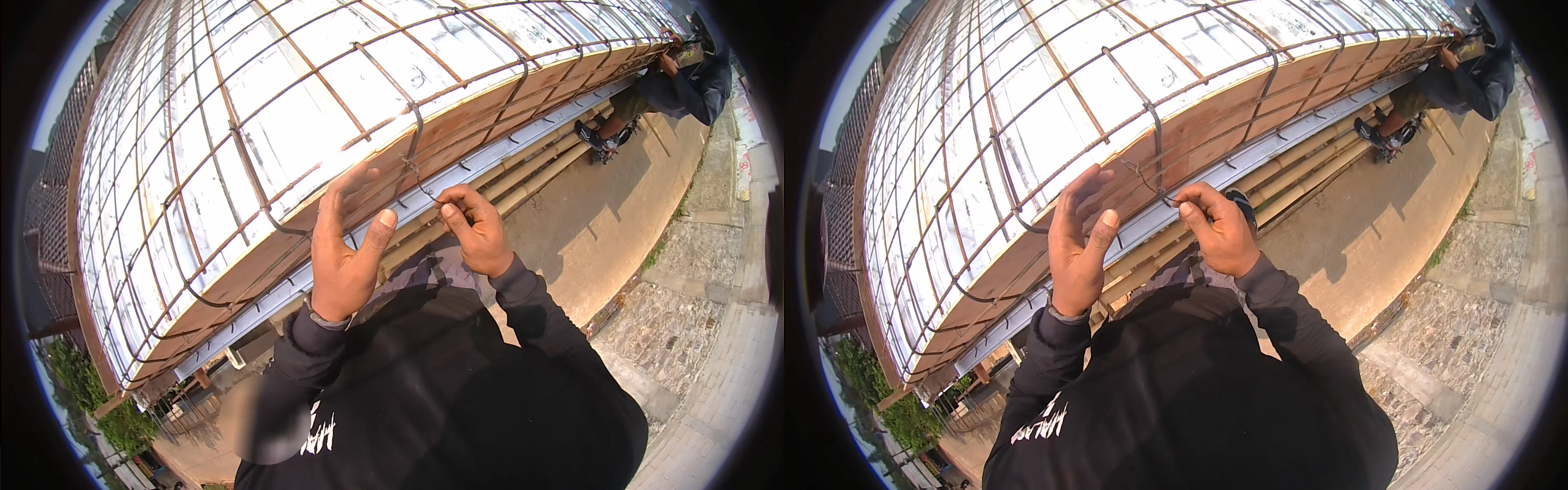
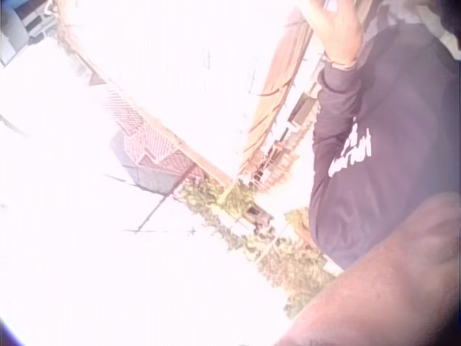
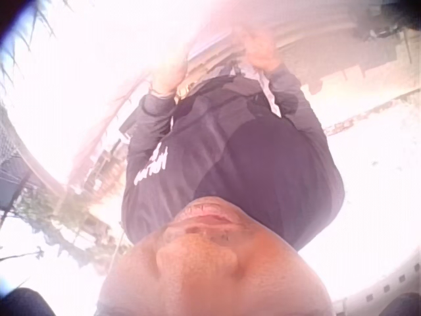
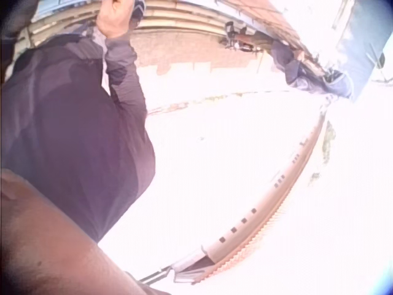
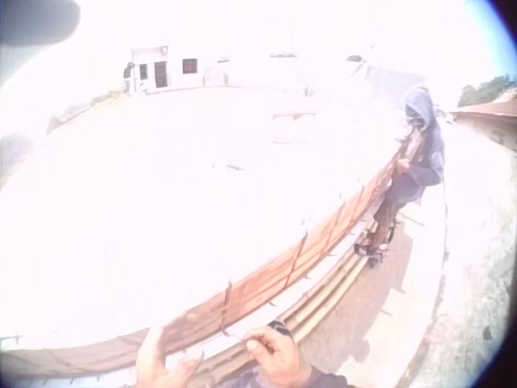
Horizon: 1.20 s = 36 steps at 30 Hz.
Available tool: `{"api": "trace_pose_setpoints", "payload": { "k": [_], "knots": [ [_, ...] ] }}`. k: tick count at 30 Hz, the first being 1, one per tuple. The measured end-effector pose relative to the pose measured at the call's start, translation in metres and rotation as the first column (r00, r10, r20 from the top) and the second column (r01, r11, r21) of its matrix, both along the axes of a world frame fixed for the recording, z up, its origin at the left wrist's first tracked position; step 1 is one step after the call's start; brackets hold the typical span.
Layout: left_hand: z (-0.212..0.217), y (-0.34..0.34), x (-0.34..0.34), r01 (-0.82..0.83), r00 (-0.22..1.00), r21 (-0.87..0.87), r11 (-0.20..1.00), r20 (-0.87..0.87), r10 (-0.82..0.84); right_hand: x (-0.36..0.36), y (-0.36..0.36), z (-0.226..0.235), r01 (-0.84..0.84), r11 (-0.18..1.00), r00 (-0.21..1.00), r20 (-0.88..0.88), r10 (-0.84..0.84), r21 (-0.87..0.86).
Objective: The person secures a metal wire mesh to a curved roof frame using wire ties and pliers. They repeatedly wrap wire around the frame and mesh, then twist and tighten the wire with pliers to fasten the mesh in place.
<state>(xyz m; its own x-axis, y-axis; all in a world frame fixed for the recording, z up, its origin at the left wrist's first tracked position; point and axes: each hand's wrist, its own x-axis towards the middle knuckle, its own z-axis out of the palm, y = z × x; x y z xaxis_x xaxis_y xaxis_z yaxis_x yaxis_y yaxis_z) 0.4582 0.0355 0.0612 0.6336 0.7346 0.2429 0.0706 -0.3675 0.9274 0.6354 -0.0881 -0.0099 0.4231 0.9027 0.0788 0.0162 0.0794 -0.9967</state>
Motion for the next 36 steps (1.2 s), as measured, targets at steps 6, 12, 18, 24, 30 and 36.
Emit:
{"api": "trace_pose_setpoints", "payload": {
  "k": [6, 12, 18, 24, 30, 36],
  "knots": [
    [-0.066, -0.023, 0.011, 0.134, 0.967, -0.036, 0.990, -0.214, -0.139, 0.034, -0.017, -0.067, 0.194, 0.972, 0.979, 0.088, -0.184, -0.132],
    [-0.067, -0.020, 0.023, -0.015, 0.990, -0.167, 0.986, -0.140, -0.008, 0.058, -0.010, -0.106, 0.276, 0.952, 0.939, 0.247, -0.238, -0.132],
    [-0.034, -0.011, 0.025, -0.027, 0.975, 0.442, 0.897, -0.186, 0.121, 0.073, 0.003, -0.096, 0.326, 0.945, 0.914, 0.269, -0.303, -0.043],
    [-0.008, -0.008, 0.049, -0.064, 0.997, 0.438, 0.897, -0.002, 0.073, 0.075, 0.001, -0.087, 0.335, 0.936, 0.937, 0.065, -0.343, 0.107],
    [0.003, -0.002, 0.047, 0.063, 0.993, 0.276, 0.959, -0.109, -0.034, 0.080, 0.009, -0.013, 0.385, 0.914, 0.851, 0.334, -0.405, 0.126],
    [-0.003, -0.008, 0.050, 0.092, 0.971, 0.085, 0.992, -0.229, -0.071, 0.119, 0.015, 0.039, 0.276, 0.950, 0.844, 0.510, -0.167, -0.146]
  ]
}}
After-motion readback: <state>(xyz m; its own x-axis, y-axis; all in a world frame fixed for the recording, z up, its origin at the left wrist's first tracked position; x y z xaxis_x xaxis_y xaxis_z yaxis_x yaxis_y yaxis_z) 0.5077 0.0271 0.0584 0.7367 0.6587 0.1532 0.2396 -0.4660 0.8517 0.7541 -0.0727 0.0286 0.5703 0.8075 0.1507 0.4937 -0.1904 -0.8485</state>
